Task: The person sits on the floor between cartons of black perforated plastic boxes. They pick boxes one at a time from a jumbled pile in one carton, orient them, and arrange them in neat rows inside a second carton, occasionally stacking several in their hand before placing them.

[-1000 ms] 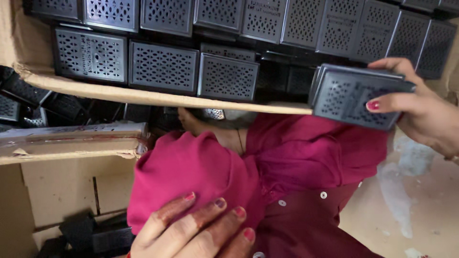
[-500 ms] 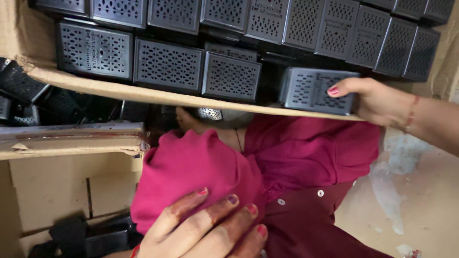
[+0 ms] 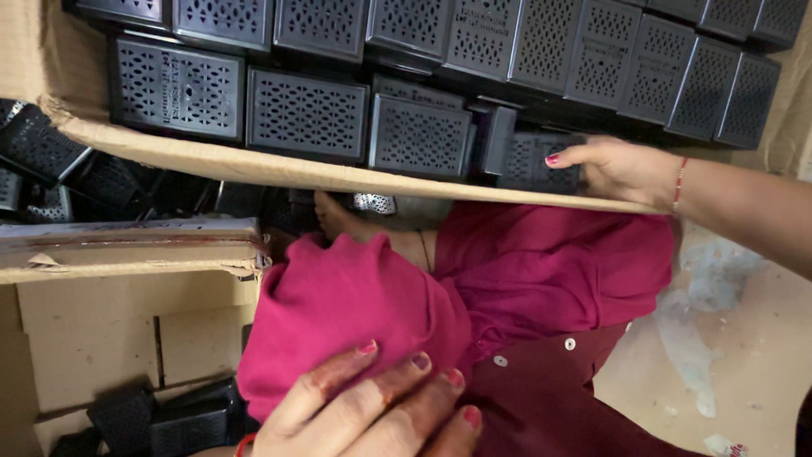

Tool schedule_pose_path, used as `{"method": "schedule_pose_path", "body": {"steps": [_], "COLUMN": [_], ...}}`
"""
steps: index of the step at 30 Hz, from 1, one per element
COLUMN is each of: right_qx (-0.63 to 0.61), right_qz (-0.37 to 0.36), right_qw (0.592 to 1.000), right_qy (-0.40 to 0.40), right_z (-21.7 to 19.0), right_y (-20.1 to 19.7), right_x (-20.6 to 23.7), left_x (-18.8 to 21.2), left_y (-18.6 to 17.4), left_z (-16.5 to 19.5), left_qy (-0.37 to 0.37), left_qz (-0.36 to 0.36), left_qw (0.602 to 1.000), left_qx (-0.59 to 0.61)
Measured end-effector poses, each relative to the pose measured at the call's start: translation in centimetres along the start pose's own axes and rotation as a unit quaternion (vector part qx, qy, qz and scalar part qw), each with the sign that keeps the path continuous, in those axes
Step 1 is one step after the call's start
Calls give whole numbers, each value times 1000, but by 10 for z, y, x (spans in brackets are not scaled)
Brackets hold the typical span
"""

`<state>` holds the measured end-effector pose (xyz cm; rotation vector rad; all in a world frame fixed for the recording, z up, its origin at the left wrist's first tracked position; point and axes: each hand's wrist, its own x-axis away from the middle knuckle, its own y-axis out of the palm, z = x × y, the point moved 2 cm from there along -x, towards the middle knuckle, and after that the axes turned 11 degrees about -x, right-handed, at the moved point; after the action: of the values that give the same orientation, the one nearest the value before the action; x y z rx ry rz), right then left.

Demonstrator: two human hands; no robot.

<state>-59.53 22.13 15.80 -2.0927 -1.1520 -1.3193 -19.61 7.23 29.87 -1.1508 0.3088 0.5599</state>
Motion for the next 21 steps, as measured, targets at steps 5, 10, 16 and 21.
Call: {"method": "schedule_pose_path", "body": {"steps": [5,10,16,21], "right_qx": [51,59,63,61], "right_qz": [76,61,52,-5], "right_qw": [995,995,995,997], "right_qy": [34,53,60,42], "right_z": [11,14,14,14], "right_y": [-32,-46,-47,-41], "right_x": [-2,-14,-21,-24], "left_x": [-13,-47,-114,-167], "left_y": [0,-1,34,153], "left_z": [4,-18,-58,-66], "left_qy": [-6,9,53,239], "left_qz": [-6,-67,-175,-234], "left_qw": [1000,995,980,939], "left_qx": [3,66,81,-79]}}
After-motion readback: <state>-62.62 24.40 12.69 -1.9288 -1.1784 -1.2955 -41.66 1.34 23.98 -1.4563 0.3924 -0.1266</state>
